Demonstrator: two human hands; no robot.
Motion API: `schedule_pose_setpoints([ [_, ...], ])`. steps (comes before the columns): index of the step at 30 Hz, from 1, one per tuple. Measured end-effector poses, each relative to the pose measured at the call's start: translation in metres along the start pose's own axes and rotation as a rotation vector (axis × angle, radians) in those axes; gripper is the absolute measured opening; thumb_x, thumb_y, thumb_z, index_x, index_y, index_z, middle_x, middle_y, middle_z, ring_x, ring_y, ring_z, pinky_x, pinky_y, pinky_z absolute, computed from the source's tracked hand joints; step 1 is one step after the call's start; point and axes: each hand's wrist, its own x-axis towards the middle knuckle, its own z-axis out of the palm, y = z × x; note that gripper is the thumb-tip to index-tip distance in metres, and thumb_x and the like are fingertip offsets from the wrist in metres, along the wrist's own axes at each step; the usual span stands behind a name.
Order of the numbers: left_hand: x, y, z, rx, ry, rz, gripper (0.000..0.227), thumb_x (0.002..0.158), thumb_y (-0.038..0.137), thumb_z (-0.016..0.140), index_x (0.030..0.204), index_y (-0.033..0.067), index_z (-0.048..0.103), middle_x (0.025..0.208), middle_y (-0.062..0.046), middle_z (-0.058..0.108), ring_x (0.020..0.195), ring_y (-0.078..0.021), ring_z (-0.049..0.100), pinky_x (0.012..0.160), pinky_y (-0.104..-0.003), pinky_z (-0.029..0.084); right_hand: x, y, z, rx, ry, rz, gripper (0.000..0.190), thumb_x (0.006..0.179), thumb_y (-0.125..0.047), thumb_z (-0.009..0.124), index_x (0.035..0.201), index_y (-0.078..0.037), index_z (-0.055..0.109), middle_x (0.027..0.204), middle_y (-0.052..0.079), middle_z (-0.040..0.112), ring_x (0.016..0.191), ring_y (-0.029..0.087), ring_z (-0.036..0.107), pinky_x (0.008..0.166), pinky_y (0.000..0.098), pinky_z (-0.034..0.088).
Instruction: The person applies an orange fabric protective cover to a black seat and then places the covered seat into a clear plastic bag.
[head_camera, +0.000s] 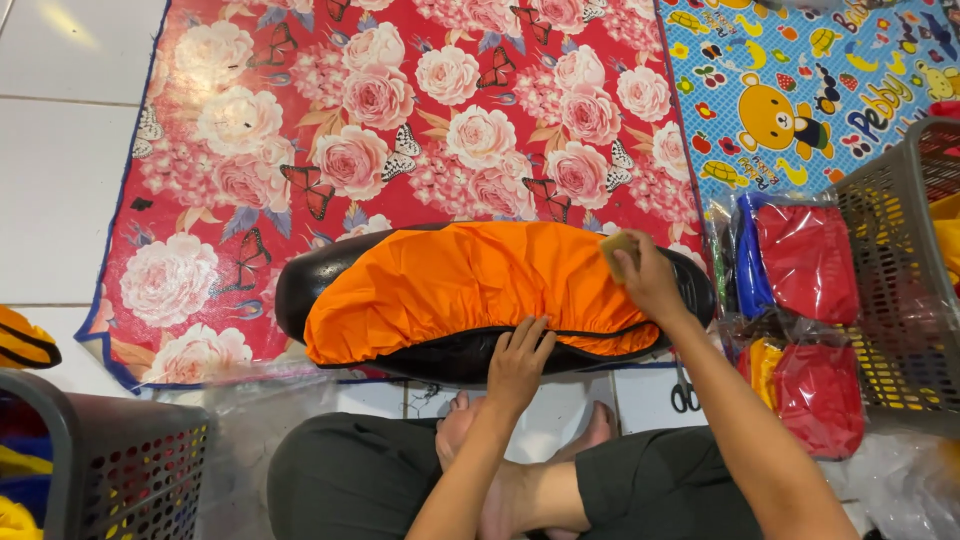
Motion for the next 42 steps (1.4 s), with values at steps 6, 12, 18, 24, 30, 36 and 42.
schedule_pose_setpoints([
  [6,-0.009,-0.001,0.018,0.017,0.050,0.042,0.021,0.091,0.008,0.073,0.109,0.0179,0.070,0.111,-0.006,0.068,0.112,-0.0264,0.064,0.083,-0.038,0.049,-0.033,-0.070,0.019,-0.047,-0.301,-0.411,0.041,0.098,-0.049,0.060,0.123,-0.017,0.063,0.097,0.018,0.071,0.101,0.044,0.068,0.092,0.0500,0.055],
  [12,-0.020,0.001,0.027,0.208,0.111,0.011,0.023,0.092,0.005,0.070,0.100,0.0262,0.074,0.108,-0.001,0.063,0.107,-0.0215,0.059,0.085,-0.040,0.035,0.026,-0.027,0.005,-0.428,-0.246,-0.419,0.033,0.105,-0.041,0.050,0.126,-0.020,0.064,0.107,0.006,0.073,0.108,0.029,0.070,0.102,0.0453,0.050],
  [18,-0.015,0.000,0.011,0.045,0.052,0.002,0.029,0.086,0.004,0.075,0.112,0.0169,0.076,0.104,-0.005,0.069,0.106,-0.0230,0.064,0.107,-0.047,0.040,0.003,-0.079,0.007,0.065,0.203,0.023,0.046,0.109,-0.041,0.052,0.145,-0.012,0.049,0.121,0.028,0.067,0.116,0.048,0.063,0.100,0.0559,0.049],
  [24,-0.040,0.004,0.020,0.108,-0.203,-0.047,0.048,0.087,0.015,0.073,0.134,0.0189,0.065,0.140,-0.009,0.057,0.136,-0.0290,0.049,0.124,-0.065,0.019,-0.004,-0.080,0.050,-0.483,-0.070,-1.214,0.037,0.109,-0.032,0.040,0.141,-0.026,0.057,0.084,-0.002,0.059,0.080,0.015,0.064,0.086,0.0303,0.052],
  [30,-0.041,-0.002,0.015,0.104,-0.291,-0.040,0.053,0.099,0.028,0.063,0.150,0.0231,0.051,0.142,-0.005,0.050,0.138,-0.0250,0.046,0.122,-0.062,0.022,0.050,-0.057,0.039,-0.800,0.528,-0.672,0.024,0.107,-0.022,0.047,0.124,-0.012,0.061,0.080,-0.004,0.048,0.074,0.017,0.059,0.066,0.0388,0.049],
  [36,-0.048,-0.002,0.030,0.114,-0.322,-0.027,0.057,0.100,0.029,0.061,0.154,0.0247,0.045,0.142,-0.006,0.047,0.136,-0.0260,0.046,0.120,-0.068,0.022,0.001,-0.121,0.033,-0.025,0.173,-0.515,0.028,0.101,-0.040,0.066,0.116,-0.017,0.068,0.088,0.010,0.068,0.090,0.032,0.069,0.082,0.0418,0.056],
  [42,-0.048,-0.004,0.030,0.090,-0.315,-0.029,0.053,0.100,0.024,0.060,0.151,0.0226,0.048,0.149,-0.009,0.043,0.138,-0.0283,0.042,0.120,-0.069,0.020,0.035,-0.099,0.058,-0.436,0.091,-1.277,0.021,0.109,-0.038,0.042,0.107,-0.025,0.057,0.081,-0.007,0.053,0.078,0.011,0.059,0.079,0.0292,0.052],
])
